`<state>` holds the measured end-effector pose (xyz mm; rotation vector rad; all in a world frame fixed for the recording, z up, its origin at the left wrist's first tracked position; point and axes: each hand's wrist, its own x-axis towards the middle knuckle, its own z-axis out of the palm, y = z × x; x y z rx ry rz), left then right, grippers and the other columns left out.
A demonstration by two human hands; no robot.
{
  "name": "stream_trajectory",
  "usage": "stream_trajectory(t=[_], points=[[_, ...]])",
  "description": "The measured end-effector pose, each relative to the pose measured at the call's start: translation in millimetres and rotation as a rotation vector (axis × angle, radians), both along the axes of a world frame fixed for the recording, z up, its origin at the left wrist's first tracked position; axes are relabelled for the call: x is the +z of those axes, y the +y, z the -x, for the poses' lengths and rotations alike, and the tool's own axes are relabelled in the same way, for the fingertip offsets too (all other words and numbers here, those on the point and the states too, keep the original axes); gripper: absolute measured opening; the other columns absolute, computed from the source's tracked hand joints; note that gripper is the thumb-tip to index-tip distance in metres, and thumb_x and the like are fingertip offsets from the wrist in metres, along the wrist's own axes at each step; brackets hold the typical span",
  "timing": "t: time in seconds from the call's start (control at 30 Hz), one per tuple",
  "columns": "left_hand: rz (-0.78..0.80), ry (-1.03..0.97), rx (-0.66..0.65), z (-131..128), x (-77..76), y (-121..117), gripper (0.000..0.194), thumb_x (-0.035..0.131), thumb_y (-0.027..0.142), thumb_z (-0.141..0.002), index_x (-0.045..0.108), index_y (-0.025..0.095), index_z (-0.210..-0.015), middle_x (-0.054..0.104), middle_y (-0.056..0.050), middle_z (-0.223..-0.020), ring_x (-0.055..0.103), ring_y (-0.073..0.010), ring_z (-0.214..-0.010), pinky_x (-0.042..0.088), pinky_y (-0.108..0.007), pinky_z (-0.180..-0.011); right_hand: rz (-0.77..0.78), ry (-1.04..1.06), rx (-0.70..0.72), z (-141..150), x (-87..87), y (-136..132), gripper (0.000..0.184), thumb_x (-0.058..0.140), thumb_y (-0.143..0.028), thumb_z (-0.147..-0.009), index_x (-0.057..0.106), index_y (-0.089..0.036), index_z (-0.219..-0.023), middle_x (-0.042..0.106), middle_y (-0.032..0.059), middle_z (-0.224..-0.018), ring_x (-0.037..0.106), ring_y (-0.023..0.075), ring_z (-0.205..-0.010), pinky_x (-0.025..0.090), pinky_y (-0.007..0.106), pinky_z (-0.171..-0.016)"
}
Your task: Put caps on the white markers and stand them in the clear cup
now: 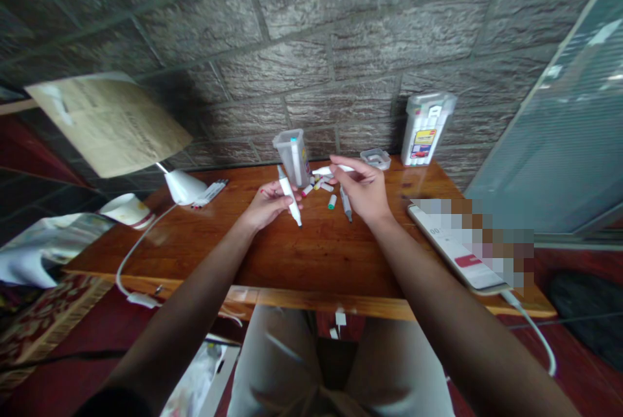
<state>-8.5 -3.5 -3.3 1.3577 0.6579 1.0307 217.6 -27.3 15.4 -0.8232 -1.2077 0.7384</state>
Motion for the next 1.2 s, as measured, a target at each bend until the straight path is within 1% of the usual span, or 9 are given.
stream_trajectory(t=[0.07,0.23,0.33,0.5,0.63,0.83,0.97,1.1,1.2], points=[[0.000,-0.014,-0.023,-0.5,1.0,-1.3,0.045,0.092,0.036,-0.058,0.072,0.014,-0.092,0.077,-0.006,-0.084,0.074,-0.0192,-0.073,0.060,-0.033,-0.072,0.004,0.030,0.005,-1.1,-0.3,0.9,0.029,0.082,-0.040,-0.074,0.078,-0.027,-0.099,0.078,0.0025,-0.090,0.070,0.0182,-0.067,0.053,0.031,-0.054],[0.032,-0.031,-0.053,-1.5,5.5,-5.7,0.044,0.093,0.036,-0.056,0.074,0.014,-0.089,0.077,-0.006,-0.082,0.074,-0.0200,-0.072,0.060,-0.033,-0.070,0.029,-0.013,0.045,-0.4,-0.7,-0.3,0.034,0.079,-0.043,-0.077,0.077,-0.027,-0.107,0.074,0.0004,-0.072,0.061,0.0145,-0.056,0.040,0.027,-0.044],[0.036,-0.017,-0.063,-1.2,6.1,-6.0,0.045,0.093,0.037,-0.056,0.074,0.014,-0.090,0.077,-0.007,-0.082,0.074,-0.0203,-0.071,0.060,-0.032,-0.069,0.038,-0.004,0.080,0.8,0.9,-2.3,0.035,0.080,-0.042,-0.076,0.076,-0.027,-0.107,0.073,0.0000,-0.071,0.056,0.0122,-0.051,0.036,0.026,-0.043],[0.024,-0.006,-0.074,-0.3,3.5,-4.8,0.046,0.092,0.038,-0.058,0.075,0.014,-0.094,0.077,-0.008,-0.084,0.075,-0.0218,-0.073,0.061,-0.036,-0.074,0.050,-0.021,0.091,1.8,3.6,-4.8,0.039,0.079,-0.045,-0.075,0.074,-0.028,-0.110,0.070,-0.0016,-0.067,0.050,0.0108,-0.047,0.036,0.027,-0.042],[0.019,0.009,-0.062,-0.2,1.7,-4.2,0.046,0.091,0.037,-0.060,0.075,0.014,-0.097,0.077,-0.008,-0.086,0.075,-0.0213,-0.075,0.060,-0.036,-0.075,0.055,-0.042,0.121,1.1,2.3,-4.5,0.046,0.076,-0.048,-0.078,0.068,-0.032,-0.121,0.065,-0.0027,-0.068,0.054,0.0127,-0.051,0.039,0.028,-0.044],[0.014,0.006,-0.079,-1.0,1.4,-3.1,0.042,0.091,0.034,-0.061,0.075,0.014,-0.094,0.078,-0.008,-0.086,0.074,-0.0203,-0.074,0.060,-0.033,-0.073,0.078,-0.047,0.084,0.0,-2.7,0.9,0.066,0.065,-0.052,-0.087,0.044,-0.036,-0.146,0.061,-0.0026,-0.066,0.054,0.0154,-0.051,0.041,0.029,-0.047],[0.028,0.004,-0.069,-1.4,1.6,-3.2,0.042,0.091,0.033,-0.061,0.072,0.013,-0.093,0.077,-0.007,-0.086,0.074,-0.0200,-0.074,0.060,-0.033,-0.072,0.123,-0.023,0.097,-0.4,-9.2,8.0,0.071,0.062,-0.054,-0.088,0.034,-0.033,-0.149,0.055,-0.0058,-0.059,0.049,0.0139,-0.045,0.040,0.028,-0.044],[0.037,0.019,-0.066,-1.7,0.6,-2.3,0.044,0.092,0.034,-0.059,0.070,0.012,-0.090,0.077,-0.007,-0.082,0.074,-0.0194,-0.071,0.059,-0.033,-0.071,0.242,-0.096,0.148,2.4,-12.2,8.2,0.069,0.063,-0.060,-0.084,0.045,-0.025,-0.141,0.052,-0.0076,-0.056,0.047,0.0136,-0.045,0.041,0.028,-0.045],[0.028,0.026,-0.074,-1.3,-0.1,-1.4,0.042,0.091,0.034,-0.061,0.070,0.013,-0.091,0.076,-0.006,-0.080,0.074,-0.0190,-0.071,0.058,-0.030,-0.069,0.278,-0.202,0.214,5.1,-9.9,2.2,0.055,0.069,-0.061,-0.078,0.067,-0.021,-0.115,0.058,-0.0040,-0.060,0.053,0.0140,-0.053,0.042,0.028,-0.051]])
